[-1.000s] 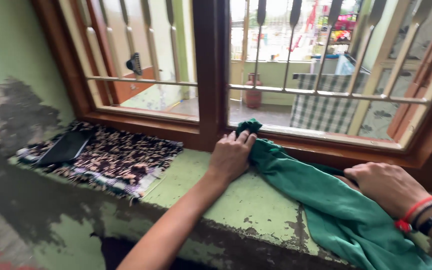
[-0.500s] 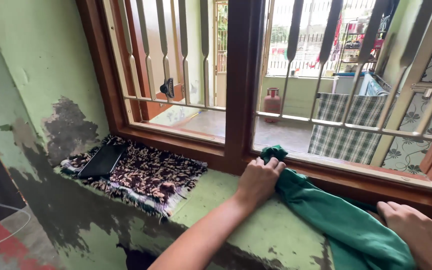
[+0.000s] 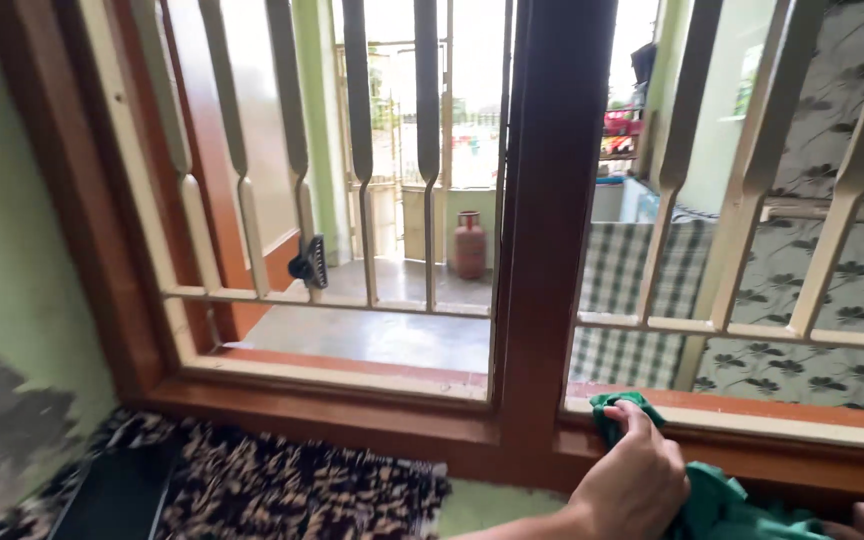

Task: Clean the metal bars of a window grill using a green cloth.

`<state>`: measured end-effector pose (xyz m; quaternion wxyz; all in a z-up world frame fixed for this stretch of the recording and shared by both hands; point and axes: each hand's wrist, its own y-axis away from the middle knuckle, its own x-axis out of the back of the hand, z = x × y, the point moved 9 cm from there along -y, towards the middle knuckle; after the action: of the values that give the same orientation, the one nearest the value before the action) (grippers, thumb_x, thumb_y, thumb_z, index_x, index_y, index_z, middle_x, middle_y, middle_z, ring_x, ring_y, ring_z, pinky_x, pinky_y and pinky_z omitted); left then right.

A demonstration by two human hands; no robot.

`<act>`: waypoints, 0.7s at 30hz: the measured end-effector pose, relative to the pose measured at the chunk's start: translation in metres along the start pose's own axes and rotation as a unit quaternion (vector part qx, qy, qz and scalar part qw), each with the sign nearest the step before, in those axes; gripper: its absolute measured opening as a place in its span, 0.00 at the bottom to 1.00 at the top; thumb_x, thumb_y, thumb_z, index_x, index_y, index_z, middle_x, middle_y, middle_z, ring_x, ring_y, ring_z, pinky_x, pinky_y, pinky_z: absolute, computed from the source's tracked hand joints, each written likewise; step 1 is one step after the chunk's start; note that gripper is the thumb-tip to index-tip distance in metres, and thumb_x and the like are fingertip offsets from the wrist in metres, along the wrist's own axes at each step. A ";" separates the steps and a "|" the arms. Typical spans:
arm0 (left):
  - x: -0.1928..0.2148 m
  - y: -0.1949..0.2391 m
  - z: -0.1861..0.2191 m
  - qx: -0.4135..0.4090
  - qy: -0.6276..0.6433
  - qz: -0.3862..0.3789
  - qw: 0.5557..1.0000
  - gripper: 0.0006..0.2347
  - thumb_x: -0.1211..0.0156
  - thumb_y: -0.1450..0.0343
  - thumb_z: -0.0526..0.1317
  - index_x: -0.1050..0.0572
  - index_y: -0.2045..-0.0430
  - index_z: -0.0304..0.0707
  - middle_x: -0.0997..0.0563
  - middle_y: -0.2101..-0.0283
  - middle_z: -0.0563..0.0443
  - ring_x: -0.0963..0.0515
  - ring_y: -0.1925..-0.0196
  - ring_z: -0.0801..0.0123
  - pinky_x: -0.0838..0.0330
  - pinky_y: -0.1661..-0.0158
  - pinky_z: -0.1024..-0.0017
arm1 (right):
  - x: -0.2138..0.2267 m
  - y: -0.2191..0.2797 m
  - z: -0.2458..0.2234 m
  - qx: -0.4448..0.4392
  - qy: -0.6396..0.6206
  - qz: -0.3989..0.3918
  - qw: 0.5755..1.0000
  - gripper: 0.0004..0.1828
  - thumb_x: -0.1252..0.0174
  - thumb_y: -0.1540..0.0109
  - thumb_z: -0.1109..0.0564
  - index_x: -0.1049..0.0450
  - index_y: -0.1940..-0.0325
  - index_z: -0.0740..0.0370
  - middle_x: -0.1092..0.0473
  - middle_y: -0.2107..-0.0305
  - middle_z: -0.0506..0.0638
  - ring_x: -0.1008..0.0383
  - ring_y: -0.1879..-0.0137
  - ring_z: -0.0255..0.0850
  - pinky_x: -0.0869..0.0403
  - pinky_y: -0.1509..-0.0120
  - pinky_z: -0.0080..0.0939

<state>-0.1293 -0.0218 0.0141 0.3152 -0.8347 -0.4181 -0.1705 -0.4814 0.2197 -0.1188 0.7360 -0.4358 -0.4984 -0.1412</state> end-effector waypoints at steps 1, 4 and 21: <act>-0.001 0.006 -0.004 -0.003 0.005 0.010 1.000 0.15 0.51 0.27 0.44 0.19 0.65 0.32 0.17 0.64 0.41 0.17 0.56 0.46 0.26 0.51 0.45 | 0.007 -0.007 -0.063 -0.003 -0.001 -0.018 1.000 0.22 0.46 0.41 0.25 0.22 0.60 0.38 0.22 0.78 0.38 0.18 0.70 0.31 0.19 0.61 0.35; -0.031 0.022 -0.001 0.003 -0.019 0.035 0.999 0.15 0.51 0.27 0.44 0.19 0.65 0.32 0.17 0.63 0.39 0.17 0.51 0.42 0.32 0.38 0.44 | 0.004 0.000 -0.136 -0.010 -0.011 -0.075 0.997 0.20 0.47 0.41 0.25 0.21 0.60 0.34 0.21 0.80 0.35 0.18 0.72 0.29 0.19 0.61 0.35; 0.059 0.134 -0.102 0.004 0.120 0.151 0.981 0.06 0.46 0.20 0.37 0.26 0.56 0.33 0.20 0.58 0.42 0.22 0.46 0.52 0.36 0.29 0.54 | 0.314 0.013 -0.340 -0.098 -0.288 0.119 0.945 0.18 0.36 0.42 0.39 0.19 0.70 0.56 0.27 0.88 0.51 0.23 0.80 0.43 0.27 0.73 0.43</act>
<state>0.0111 -0.1155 0.0704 0.3883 -0.8607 -0.2468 -0.2181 -0.1203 0.0325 0.1022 0.5261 -0.5837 -0.6177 0.0305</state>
